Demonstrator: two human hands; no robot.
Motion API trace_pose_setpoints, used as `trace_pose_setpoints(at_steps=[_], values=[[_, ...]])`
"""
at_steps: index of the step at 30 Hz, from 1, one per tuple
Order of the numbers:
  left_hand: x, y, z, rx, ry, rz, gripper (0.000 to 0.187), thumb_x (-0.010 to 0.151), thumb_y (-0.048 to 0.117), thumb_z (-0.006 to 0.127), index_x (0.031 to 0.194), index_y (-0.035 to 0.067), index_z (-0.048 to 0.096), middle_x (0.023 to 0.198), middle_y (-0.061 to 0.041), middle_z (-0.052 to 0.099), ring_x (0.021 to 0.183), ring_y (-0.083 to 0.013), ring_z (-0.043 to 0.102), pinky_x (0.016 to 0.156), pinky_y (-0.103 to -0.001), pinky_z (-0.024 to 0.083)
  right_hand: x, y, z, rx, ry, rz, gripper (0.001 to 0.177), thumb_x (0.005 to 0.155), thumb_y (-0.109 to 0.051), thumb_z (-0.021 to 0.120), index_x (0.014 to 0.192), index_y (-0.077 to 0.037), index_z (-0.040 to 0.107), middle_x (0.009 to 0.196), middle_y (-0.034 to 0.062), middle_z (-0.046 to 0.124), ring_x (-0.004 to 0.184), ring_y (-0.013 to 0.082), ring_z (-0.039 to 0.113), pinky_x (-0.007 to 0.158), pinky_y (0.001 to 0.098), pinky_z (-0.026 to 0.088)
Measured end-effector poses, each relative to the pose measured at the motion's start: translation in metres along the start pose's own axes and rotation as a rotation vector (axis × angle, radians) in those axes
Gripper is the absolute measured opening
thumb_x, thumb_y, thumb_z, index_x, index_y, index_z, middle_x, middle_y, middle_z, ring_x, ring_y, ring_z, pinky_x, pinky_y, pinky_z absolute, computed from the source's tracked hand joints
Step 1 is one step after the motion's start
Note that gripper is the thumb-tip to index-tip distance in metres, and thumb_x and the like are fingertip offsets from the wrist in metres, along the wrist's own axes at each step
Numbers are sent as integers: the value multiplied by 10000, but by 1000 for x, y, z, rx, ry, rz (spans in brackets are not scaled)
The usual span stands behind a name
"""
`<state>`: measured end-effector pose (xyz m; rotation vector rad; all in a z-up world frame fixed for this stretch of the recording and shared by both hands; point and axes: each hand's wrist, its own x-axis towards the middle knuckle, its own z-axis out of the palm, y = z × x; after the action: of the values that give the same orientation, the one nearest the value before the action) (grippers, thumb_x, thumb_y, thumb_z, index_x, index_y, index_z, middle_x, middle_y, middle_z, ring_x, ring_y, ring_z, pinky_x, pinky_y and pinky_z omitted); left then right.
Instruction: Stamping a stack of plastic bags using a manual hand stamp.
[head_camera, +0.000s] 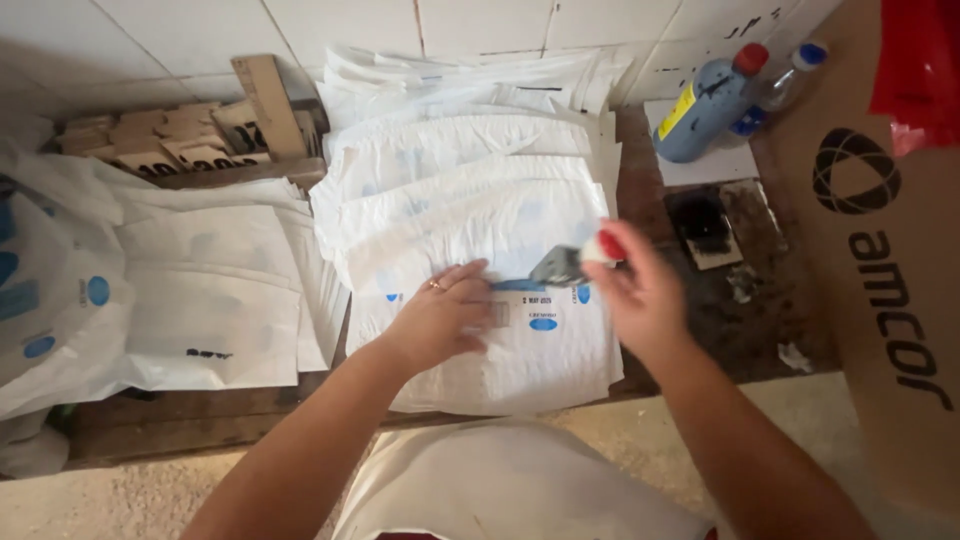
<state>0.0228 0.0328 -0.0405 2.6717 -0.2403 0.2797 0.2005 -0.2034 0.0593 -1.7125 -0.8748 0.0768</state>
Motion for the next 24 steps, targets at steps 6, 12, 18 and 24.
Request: trace_pose_setpoints(at_steps=[6,12,18,24], values=[[4,0,6,-32,119,-63,121,818,410,810,890,332,752,1148,66,667,1411,-241,504,1085,-445,433,1,-28,-46,97,42,61,530,960,57,666,1468,16,519,1218,150,654,1093,157,623,963,333,573],[23,7,-18,-364,209,-263,127,983,266,670,967,153,723,993,-77,750,1040,-376,723,899,-484,581,-34,-17,-16,30,15,38,526,884,-36,760,1389,8,621,1193,194,661,1018,252,712,831,370,618],[39,18,-29,-267,173,-741,221,1085,457,450,1127,262,544,848,-150,715,859,-412,735,796,-546,585,-20,28,32,-475,6,-469,474,893,-302,793,1329,-136,713,1010,50,684,872,206,682,804,322,587],[53,13,-35,-220,215,-738,217,1100,432,431,1123,232,511,831,-186,703,832,-456,716,760,-575,572,-4,42,49,-537,8,-512,436,960,-321,717,1354,-137,679,994,62,650,884,230,677,818,329,583]])
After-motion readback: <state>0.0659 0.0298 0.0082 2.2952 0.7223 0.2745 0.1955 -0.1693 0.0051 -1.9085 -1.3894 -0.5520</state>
